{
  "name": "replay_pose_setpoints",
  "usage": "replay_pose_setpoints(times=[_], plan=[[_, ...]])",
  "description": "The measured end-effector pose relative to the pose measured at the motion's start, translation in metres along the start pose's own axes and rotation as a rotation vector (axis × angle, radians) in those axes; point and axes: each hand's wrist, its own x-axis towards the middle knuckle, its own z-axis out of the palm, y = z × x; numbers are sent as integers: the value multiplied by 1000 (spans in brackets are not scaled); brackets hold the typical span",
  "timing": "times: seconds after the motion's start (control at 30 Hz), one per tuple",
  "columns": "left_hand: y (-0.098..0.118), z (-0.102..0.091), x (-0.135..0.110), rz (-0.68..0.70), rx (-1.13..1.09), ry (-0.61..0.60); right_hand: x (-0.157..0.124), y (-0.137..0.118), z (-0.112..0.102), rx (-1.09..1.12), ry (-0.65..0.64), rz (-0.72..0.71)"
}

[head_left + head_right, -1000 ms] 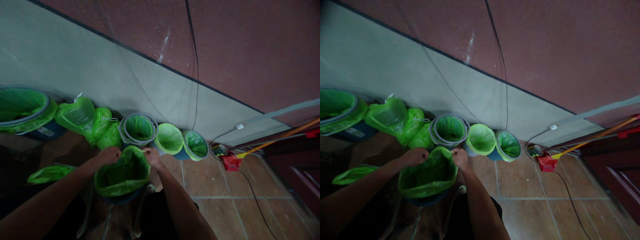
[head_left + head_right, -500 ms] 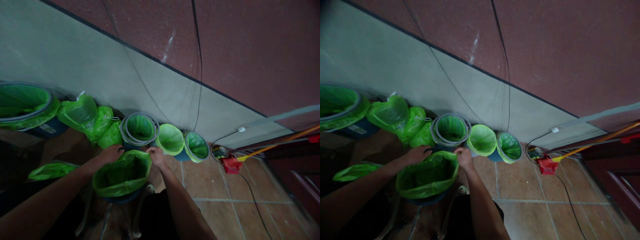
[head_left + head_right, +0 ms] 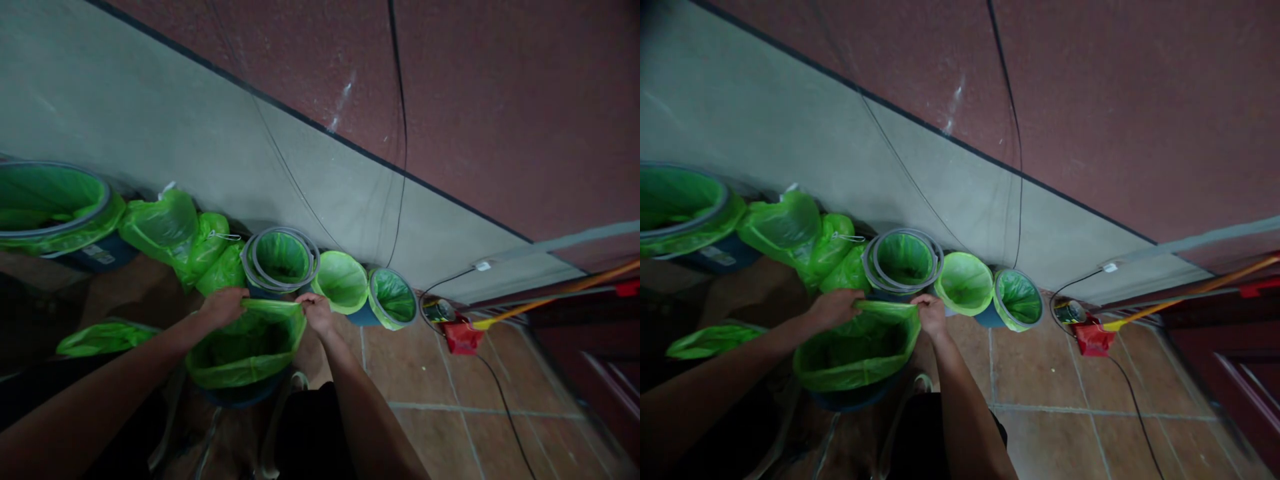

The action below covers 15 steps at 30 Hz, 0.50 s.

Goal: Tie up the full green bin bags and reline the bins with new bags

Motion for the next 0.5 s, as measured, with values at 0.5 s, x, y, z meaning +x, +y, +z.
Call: replay_pose_setpoints(times=[0.5], plan=[[-22,-42,-29,-300,235,108,-13,-24,-23,-782,-78,42]])
